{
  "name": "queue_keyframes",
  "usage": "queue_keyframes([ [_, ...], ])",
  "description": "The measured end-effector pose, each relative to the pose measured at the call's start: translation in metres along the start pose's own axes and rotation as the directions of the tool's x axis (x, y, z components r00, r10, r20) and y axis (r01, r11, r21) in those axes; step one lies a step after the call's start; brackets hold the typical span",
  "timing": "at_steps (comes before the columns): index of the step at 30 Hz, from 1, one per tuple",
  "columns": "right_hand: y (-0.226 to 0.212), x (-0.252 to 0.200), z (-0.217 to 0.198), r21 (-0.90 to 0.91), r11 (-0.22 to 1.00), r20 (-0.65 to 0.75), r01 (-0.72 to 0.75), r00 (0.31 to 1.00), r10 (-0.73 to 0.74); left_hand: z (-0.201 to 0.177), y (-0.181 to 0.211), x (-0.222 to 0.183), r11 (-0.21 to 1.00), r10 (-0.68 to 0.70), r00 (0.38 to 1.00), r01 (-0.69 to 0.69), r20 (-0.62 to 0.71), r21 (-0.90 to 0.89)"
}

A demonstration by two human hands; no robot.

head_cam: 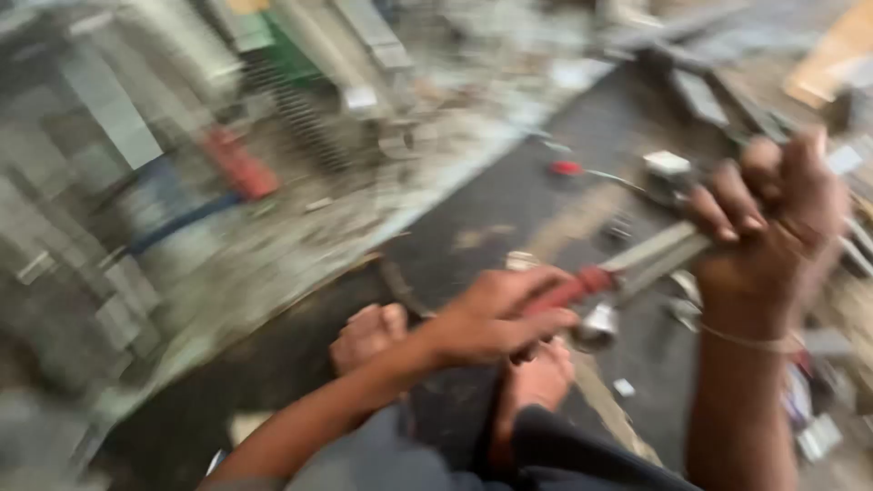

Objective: Organizing tools and inspecting various motorcycle mechanical components on a workshop floor.

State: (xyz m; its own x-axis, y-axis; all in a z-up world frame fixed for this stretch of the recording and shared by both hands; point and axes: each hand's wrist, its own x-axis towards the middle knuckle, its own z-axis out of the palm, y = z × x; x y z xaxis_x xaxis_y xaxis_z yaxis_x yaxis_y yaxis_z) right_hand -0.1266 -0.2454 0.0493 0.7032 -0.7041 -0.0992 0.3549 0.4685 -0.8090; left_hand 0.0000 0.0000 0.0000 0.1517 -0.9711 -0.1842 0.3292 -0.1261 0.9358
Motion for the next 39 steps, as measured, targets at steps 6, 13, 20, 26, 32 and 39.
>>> queue_keyframes([
  [6,0.059,0.008,0.038,-0.348,0.889,-0.111,-0.296,0.955,0.274,-0.008,-0.055,-0.034,0.954,0.138,0.915,-0.020,-0.380,0.298],
  [13,0.065,-0.014,-0.003,-0.433,0.838,-0.027,-0.332,0.934,0.356,-0.032,-0.072,-0.063,0.914,0.229,0.817,0.006,-0.529,0.405],
  [20,0.060,-0.038,-0.043,-0.366,0.885,-0.112,-0.288,0.958,0.266,-0.070,-0.098,-0.082,0.927,0.161,0.282,0.287,-0.946,0.243],
  [26,0.074,-0.040,-0.048,-0.449,0.848,-0.127,-0.280,0.960,0.250,-0.130,-0.100,-0.071,0.918,0.247,0.027,0.314,-0.969,0.243],
  [32,0.076,-0.044,-0.039,-0.409,0.855,-0.148,-0.317,0.948,0.281,-0.183,-0.098,-0.034,0.866,0.444,-0.013,0.264,-0.896,0.425],
  [39,0.075,-0.047,-0.048,-0.416,0.843,-0.153,-0.342,0.940,0.306,-0.238,-0.117,-0.009,0.765,0.513,-0.018,0.464,-0.858,0.447],
])
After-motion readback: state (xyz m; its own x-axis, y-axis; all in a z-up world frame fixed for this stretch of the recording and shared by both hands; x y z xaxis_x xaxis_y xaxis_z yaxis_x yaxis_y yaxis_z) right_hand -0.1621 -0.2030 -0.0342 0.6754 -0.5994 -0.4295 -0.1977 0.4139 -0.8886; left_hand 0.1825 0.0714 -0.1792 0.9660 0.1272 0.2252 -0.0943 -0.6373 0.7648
